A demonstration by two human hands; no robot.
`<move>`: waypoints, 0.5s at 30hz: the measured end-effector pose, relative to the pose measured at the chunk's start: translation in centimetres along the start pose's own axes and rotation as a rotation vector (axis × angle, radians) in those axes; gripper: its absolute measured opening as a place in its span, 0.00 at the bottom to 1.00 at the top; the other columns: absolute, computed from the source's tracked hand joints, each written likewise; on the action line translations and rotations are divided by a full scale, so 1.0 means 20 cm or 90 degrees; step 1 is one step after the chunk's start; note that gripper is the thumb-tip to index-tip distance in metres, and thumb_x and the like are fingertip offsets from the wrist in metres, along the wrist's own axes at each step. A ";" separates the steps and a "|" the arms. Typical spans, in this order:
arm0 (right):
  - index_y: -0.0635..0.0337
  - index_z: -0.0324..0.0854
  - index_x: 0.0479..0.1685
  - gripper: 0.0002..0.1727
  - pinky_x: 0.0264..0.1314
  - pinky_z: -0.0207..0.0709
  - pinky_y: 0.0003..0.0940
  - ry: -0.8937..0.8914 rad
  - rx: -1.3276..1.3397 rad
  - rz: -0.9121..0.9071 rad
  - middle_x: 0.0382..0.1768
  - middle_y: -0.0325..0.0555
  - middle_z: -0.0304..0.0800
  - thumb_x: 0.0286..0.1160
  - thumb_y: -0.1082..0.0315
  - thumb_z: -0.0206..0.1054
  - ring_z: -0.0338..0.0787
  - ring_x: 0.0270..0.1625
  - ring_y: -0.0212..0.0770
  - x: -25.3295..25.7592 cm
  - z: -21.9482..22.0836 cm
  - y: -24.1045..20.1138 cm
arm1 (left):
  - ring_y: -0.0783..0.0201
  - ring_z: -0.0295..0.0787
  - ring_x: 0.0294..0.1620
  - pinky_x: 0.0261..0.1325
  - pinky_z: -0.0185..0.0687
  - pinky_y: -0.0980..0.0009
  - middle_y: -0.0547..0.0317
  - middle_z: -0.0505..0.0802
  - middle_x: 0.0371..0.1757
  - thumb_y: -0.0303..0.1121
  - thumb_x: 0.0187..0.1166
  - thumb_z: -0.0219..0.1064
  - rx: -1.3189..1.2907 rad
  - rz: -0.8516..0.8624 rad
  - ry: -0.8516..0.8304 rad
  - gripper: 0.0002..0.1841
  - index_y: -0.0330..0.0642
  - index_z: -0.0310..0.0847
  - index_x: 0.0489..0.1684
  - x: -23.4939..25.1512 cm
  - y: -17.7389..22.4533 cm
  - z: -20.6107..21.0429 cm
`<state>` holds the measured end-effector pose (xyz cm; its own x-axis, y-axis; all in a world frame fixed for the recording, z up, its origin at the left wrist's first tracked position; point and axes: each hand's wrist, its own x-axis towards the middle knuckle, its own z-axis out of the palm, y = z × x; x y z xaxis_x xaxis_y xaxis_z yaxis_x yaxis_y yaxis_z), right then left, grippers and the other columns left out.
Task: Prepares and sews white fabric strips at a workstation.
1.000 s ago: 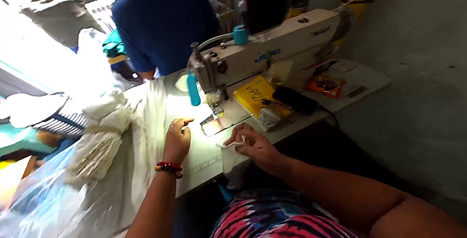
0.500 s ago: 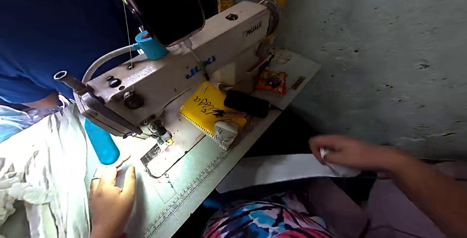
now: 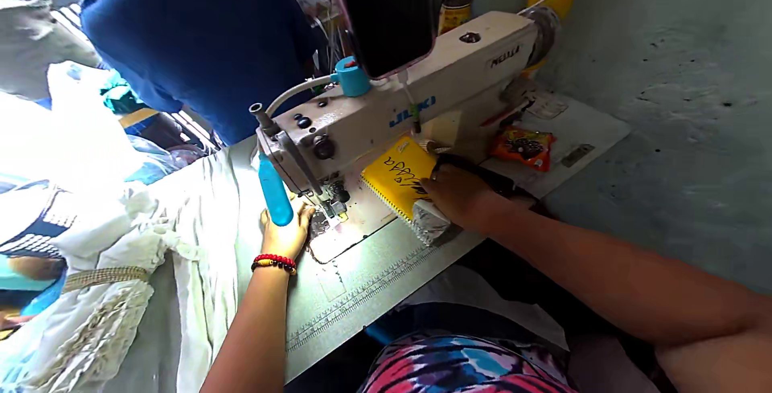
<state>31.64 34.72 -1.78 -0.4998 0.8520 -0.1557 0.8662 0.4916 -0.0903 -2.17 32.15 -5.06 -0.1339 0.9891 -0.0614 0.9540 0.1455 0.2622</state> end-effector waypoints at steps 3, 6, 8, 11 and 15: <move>0.71 0.85 0.62 0.16 0.72 0.77 0.59 0.012 -0.017 0.004 0.60 0.66 0.88 0.76 0.77 0.69 0.83 0.71 0.65 0.01 0.03 -0.01 | 0.38 0.69 0.84 0.88 0.47 0.35 0.39 0.84 0.74 0.46 0.90 0.57 0.064 0.034 0.070 0.20 0.42 0.84 0.66 -0.04 -0.12 0.02; 0.72 0.84 0.61 0.17 0.65 0.81 0.61 0.160 0.052 0.002 0.57 0.68 0.88 0.73 0.78 0.70 0.87 0.64 0.67 -0.04 0.06 -0.01 | 0.40 0.75 0.81 0.88 0.44 0.35 0.41 0.88 0.69 0.45 0.89 0.55 0.132 0.134 0.140 0.20 0.40 0.88 0.55 -0.13 -0.17 0.03; 0.72 0.86 0.56 0.15 0.49 0.86 0.61 0.322 0.111 -0.032 0.48 0.66 0.88 0.70 0.80 0.67 0.92 0.50 0.66 -0.08 0.08 -0.08 | 0.40 0.76 0.80 0.88 0.45 0.34 0.43 0.90 0.65 0.47 0.89 0.51 0.144 0.163 0.164 0.22 0.41 0.89 0.50 -0.19 -0.15 0.03; 0.65 0.83 0.66 0.18 0.57 0.85 0.57 0.168 0.251 -0.037 0.53 0.61 0.89 0.85 0.70 0.55 0.92 0.55 0.59 -0.12 0.03 -0.35 | 0.39 0.76 0.80 0.88 0.45 0.33 0.43 0.91 0.65 0.47 0.87 0.51 0.128 0.163 0.187 0.23 0.41 0.91 0.49 -0.26 -0.10 0.04; 0.65 0.78 0.70 0.20 0.64 0.82 0.55 0.009 0.260 -0.095 0.59 0.63 0.88 0.88 0.64 0.56 0.89 0.63 0.60 0.06 0.06 -0.66 | 0.40 0.79 0.77 0.87 0.44 0.32 0.45 0.93 0.61 0.46 0.86 0.52 0.119 0.146 0.205 0.22 0.41 0.91 0.48 -0.29 -0.07 0.08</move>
<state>19.62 29.15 -2.02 -0.6167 0.7810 -0.0983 0.7117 0.4999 -0.4935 -2.23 26.12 -6.57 0.0381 0.9567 0.2885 0.9970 -0.0557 0.0529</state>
